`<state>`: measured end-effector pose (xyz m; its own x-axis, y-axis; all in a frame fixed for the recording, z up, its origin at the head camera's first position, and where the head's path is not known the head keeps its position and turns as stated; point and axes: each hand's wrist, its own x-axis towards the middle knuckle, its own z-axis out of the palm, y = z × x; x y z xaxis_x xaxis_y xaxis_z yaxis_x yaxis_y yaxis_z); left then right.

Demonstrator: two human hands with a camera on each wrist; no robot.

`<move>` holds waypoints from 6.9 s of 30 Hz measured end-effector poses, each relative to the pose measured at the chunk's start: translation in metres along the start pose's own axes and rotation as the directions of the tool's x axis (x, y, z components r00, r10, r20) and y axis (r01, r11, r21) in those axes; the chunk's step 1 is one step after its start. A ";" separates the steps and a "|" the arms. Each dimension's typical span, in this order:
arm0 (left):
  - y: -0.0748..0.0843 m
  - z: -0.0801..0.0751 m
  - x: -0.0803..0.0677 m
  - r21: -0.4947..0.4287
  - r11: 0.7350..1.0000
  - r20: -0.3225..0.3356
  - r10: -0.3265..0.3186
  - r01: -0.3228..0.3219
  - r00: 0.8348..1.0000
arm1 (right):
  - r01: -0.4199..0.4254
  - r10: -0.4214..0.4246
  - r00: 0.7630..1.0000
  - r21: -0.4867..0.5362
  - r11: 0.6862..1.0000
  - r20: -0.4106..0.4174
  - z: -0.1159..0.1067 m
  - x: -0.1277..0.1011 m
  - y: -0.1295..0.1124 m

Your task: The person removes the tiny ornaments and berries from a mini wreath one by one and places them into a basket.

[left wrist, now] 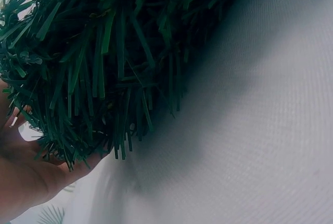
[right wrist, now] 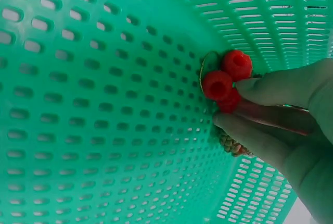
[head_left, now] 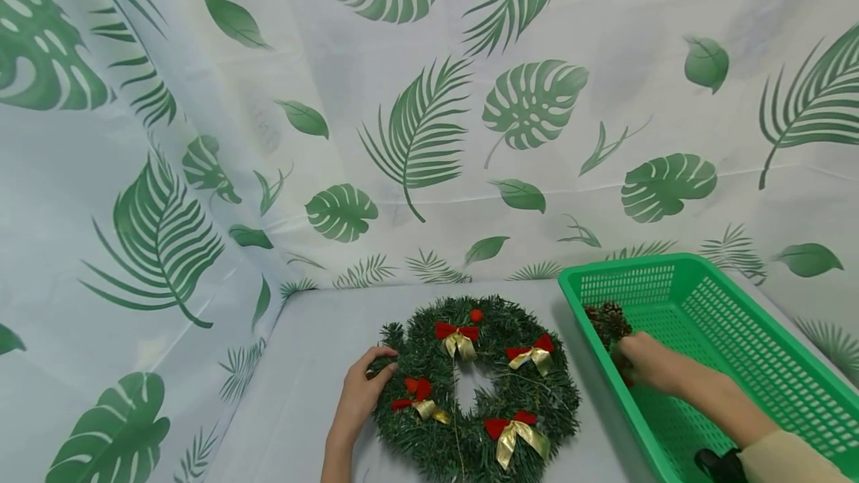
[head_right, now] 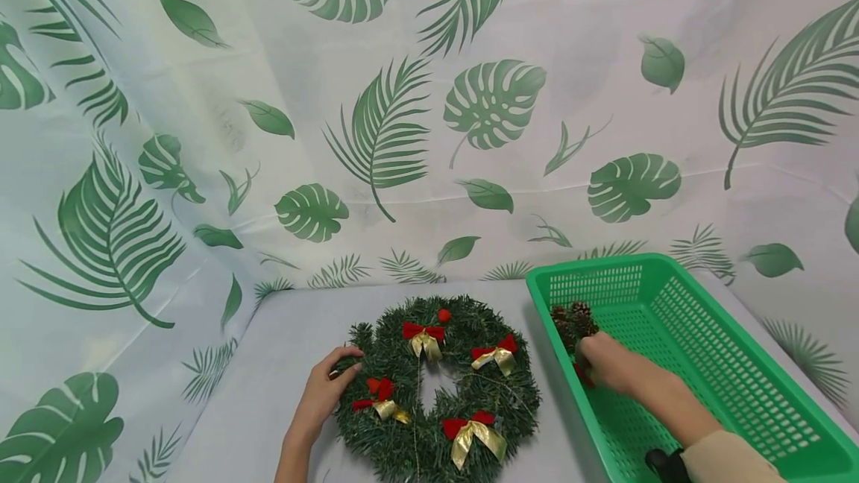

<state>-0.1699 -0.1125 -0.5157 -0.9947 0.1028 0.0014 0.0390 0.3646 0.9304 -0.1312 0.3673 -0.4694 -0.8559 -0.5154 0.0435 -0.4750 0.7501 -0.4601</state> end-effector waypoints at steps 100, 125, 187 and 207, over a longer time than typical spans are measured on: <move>-0.001 -0.001 -0.001 0.028 0.999 -0.004 0.035 -0.035 0.999 | 0.051 -0.052 0.998 0.032 0.998 0.044 0.017 0.189 -0.105; 0.000 -0.002 -0.003 -0.022 1.000 0.007 0.014 -0.013 1.000 | 0.029 -0.028 0.999 -0.016 0.999 0.041 0.006 0.180 -0.108; -0.002 -0.004 -0.005 -0.013 1.000 -0.004 0.007 -0.007 1.000 | -0.101 0.084 0.973 -0.071 0.992 -0.214 -0.059 0.045 -0.041; -0.001 -0.002 -0.004 -0.003 1.000 0.005 0.015 -0.015 1.000 | -0.158 0.156 0.987 -0.054 0.986 -0.050 -0.044 0.013 -0.016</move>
<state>-0.1661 -0.1152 -0.5160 -0.9935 0.1127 0.0133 0.0533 0.3603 0.9313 -0.1439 0.3674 -0.4223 -0.9284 -0.3711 0.0155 -0.3441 0.8435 -0.4124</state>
